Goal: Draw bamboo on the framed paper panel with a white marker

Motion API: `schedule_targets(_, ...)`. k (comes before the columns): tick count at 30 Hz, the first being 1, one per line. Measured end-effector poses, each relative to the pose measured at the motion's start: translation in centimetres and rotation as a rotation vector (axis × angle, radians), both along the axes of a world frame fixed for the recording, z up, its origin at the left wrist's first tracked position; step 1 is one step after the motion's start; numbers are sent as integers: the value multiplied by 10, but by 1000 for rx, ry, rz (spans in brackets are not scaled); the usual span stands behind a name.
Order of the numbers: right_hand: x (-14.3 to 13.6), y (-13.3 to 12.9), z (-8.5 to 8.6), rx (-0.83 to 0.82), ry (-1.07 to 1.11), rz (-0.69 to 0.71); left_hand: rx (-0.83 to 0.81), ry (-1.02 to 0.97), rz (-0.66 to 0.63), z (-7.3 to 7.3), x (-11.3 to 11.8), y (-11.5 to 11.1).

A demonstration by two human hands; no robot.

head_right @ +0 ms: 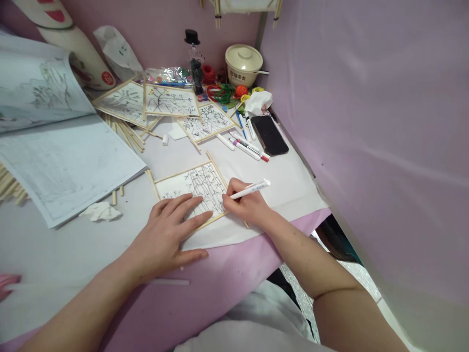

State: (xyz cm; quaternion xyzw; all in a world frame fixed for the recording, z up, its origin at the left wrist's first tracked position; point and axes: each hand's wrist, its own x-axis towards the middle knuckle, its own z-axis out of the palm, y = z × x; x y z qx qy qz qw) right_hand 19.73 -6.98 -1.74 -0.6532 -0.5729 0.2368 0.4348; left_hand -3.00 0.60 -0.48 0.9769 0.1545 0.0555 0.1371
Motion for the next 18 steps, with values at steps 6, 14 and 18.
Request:
schedule_targets(6,1,0,-1,7,1,-38,-2,4,0,0,-1,0)
schedule_targets(14,1,-1,-2,9,-3,-49,-16,7,1,2,0,0)
schedule_targets(18,1,-1,-1,-15,-3,-44,-26,-3,2,2,0,0)
